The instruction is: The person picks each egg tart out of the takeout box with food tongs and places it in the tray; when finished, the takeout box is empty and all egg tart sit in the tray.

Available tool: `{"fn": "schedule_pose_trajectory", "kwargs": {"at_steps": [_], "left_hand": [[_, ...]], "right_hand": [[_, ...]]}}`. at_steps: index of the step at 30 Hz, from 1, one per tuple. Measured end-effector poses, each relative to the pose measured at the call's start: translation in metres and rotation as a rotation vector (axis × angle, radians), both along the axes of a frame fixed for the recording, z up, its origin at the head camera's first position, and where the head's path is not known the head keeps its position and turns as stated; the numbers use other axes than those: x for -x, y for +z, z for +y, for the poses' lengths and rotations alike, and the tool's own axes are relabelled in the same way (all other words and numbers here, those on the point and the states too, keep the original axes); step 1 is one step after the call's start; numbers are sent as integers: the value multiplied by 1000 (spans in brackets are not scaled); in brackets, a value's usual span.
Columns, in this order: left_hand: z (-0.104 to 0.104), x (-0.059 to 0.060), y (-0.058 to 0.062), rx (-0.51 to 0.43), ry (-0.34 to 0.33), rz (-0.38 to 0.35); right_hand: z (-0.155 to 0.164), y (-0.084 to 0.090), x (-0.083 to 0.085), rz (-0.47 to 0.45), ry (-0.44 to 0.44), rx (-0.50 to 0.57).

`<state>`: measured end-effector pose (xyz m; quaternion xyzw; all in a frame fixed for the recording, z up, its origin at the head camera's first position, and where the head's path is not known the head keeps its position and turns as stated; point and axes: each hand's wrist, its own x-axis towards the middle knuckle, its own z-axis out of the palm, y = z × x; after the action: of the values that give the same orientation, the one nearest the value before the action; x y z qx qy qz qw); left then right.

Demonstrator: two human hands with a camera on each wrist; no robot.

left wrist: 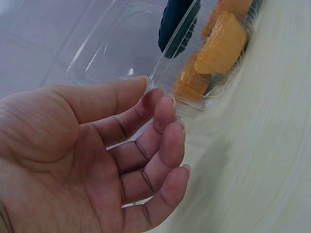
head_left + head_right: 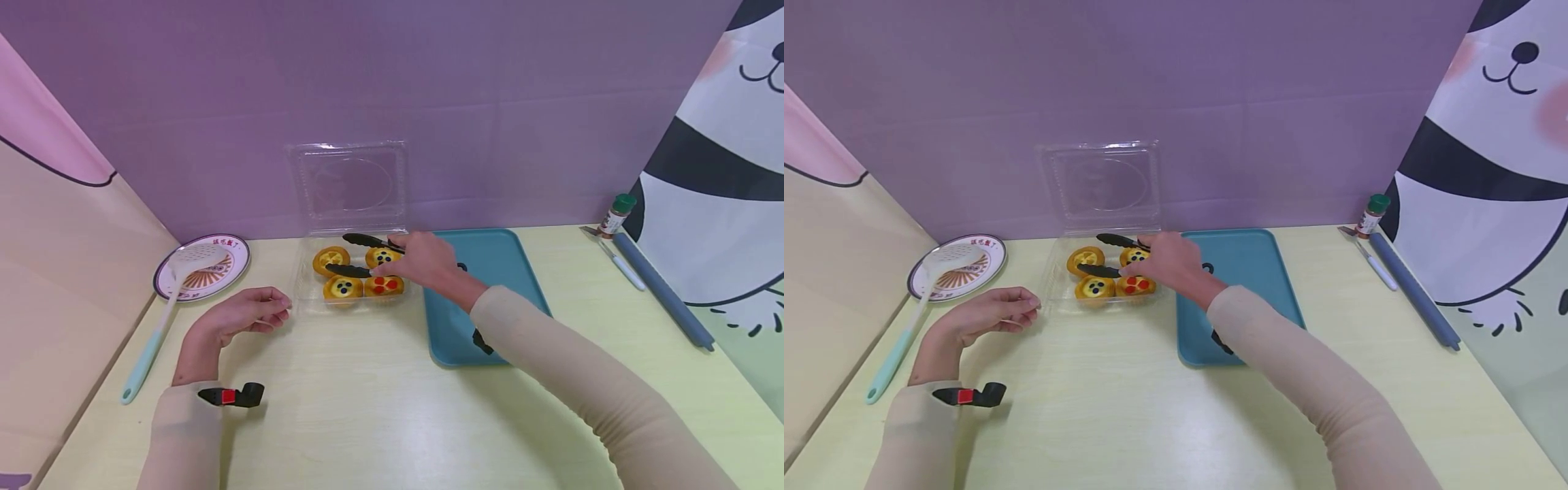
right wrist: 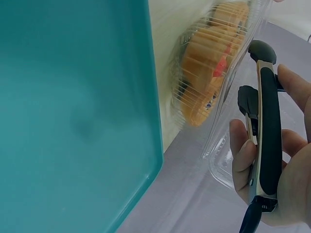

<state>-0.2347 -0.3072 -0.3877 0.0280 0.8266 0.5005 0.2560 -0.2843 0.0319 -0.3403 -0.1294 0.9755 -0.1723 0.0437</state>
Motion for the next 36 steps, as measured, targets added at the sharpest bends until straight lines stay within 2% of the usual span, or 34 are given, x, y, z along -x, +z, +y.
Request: {"fn": "schedule_pose_trajectory", "kwargs": {"at_steps": [19, 36], "left_hand": [[1, 0, 1, 15, 5, -11], [-1, 0, 2, 4, 5, -12]], "right_hand": [[-8, -6, 4, -2, 7, 40], [-21, -3, 8, -43, -32, 6]]}}
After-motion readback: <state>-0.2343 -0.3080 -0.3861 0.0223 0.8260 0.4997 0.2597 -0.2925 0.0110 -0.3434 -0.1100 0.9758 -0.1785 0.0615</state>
